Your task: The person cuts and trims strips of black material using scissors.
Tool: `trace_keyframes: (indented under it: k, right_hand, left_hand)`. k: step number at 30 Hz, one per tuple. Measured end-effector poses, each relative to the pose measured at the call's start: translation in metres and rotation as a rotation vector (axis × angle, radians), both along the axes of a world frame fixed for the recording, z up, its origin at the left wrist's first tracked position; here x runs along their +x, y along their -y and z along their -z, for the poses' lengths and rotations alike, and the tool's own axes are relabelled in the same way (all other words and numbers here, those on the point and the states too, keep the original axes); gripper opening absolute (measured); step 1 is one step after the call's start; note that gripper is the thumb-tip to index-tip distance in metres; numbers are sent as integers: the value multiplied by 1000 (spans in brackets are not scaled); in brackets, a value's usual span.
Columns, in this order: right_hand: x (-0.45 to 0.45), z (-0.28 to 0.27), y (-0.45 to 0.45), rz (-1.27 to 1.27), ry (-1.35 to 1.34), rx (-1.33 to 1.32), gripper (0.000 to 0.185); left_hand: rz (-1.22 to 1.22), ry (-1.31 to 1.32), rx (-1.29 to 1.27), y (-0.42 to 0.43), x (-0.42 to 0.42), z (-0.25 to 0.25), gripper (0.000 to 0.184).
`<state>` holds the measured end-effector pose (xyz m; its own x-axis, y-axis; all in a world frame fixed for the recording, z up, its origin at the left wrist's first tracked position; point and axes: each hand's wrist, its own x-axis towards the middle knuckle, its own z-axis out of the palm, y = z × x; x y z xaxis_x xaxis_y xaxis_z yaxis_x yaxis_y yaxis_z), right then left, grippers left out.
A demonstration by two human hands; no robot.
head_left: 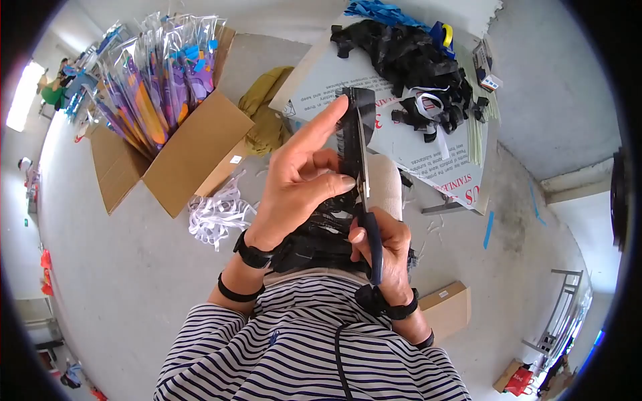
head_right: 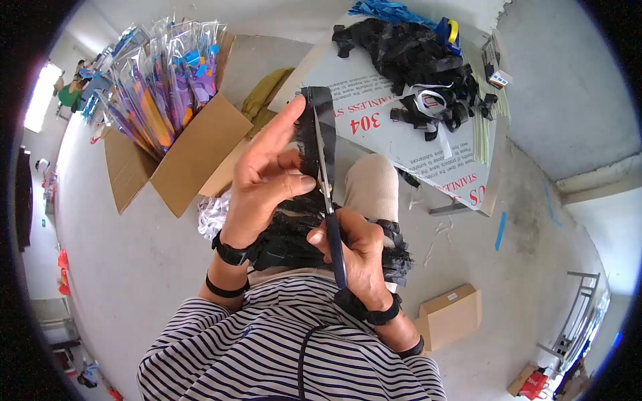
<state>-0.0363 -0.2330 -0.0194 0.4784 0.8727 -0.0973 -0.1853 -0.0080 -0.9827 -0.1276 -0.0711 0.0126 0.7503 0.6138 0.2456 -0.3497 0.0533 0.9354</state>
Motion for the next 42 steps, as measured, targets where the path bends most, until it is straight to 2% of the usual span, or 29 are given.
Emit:
trace_keyframes:
  k: [3,5,8,14,21,26,29,33,35,36,38,42]
  right_hand:
    - [1,2,-1,-28,-51,-78,39]
    - [4,15,-2,-37,85,-22,46]
    - [9,12,-3,-71,132,-26,52]
    - [9,8,-6,-31,99,9,53]
    - [11,9,-4,-12,126,20,49]
    - [7,2,-3,16,8,62,39]
    - [8,2,-2,14,20,75,37]
    - [6,-1,-1,-9,-36,77,38]
    - [5,-4,-1,0,33,29,64]
    - [6,-3,0,1,34,30,64]
    - [7,-1,2,-13,-42,73,38]
    - [8,-4,2,4,-24,60,38]
  left_hand:
    - [2,-1,-16,1,0,-1,86]
    - [4,-2,-32,1,-1,-3,86]
    - [36,-39,-10,1,-3,-3,88]
    - [62,-69,18,3,-5,-1,92]
    - [85,-47,-8,1,-4,0,95]
    - [123,-40,-42,0,-3,3,96]
    - [197,-8,-144,-4,-3,6,94]
    - [320,31,-155,-9,5,12,81]
    - [375,40,-154,-9,7,11,76]
    - [371,-4,-167,-7,7,9,73]
    - [370,-49,-180,-5,6,10,71]
    - [330,-174,-81,-3,5,16,46]
